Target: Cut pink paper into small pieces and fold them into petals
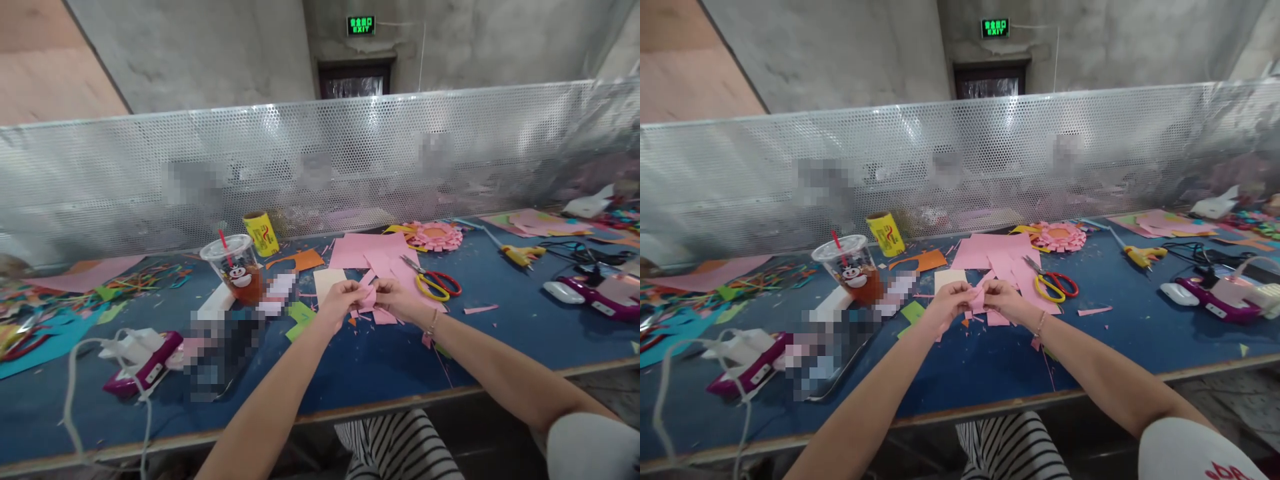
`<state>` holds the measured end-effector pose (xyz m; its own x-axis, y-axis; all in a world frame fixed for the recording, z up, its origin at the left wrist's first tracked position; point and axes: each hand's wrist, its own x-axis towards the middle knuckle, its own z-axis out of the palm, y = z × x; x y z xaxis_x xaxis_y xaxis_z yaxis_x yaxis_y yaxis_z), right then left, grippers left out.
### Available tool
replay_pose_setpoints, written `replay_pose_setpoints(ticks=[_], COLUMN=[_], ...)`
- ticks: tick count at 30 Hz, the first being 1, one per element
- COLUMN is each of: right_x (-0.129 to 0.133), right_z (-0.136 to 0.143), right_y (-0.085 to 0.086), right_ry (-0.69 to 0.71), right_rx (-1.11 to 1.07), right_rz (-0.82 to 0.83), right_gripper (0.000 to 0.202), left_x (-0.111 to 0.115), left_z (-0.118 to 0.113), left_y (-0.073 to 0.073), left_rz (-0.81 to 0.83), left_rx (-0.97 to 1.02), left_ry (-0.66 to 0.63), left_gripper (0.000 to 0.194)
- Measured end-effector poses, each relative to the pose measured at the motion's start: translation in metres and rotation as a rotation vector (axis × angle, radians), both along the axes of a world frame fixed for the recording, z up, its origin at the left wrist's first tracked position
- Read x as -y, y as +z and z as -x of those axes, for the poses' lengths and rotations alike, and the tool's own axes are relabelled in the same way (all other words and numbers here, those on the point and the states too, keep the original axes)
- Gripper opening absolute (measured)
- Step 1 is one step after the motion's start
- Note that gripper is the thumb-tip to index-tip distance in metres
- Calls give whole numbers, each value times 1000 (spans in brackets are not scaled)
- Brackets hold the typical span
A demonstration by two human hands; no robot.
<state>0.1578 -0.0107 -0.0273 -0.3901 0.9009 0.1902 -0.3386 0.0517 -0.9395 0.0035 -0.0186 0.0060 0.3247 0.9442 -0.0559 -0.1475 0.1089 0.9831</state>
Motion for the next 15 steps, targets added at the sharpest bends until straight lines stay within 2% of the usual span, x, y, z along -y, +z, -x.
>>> replay_pose_setpoints(ticks=[8,15], right_x=[7,4], right_z=[1,-2], right_y=[5,4], right_ry=[42,21], right_rx=[-101,-8], right_rz=[23,-54], right_gripper=[23,20], left_x=[6,2], left_z=[-1,0], left_y=[5,0], left_rz=[-53,-167], left_rx=[-17,-106], left_ry=[-13,-2], left_gripper=[32,31])
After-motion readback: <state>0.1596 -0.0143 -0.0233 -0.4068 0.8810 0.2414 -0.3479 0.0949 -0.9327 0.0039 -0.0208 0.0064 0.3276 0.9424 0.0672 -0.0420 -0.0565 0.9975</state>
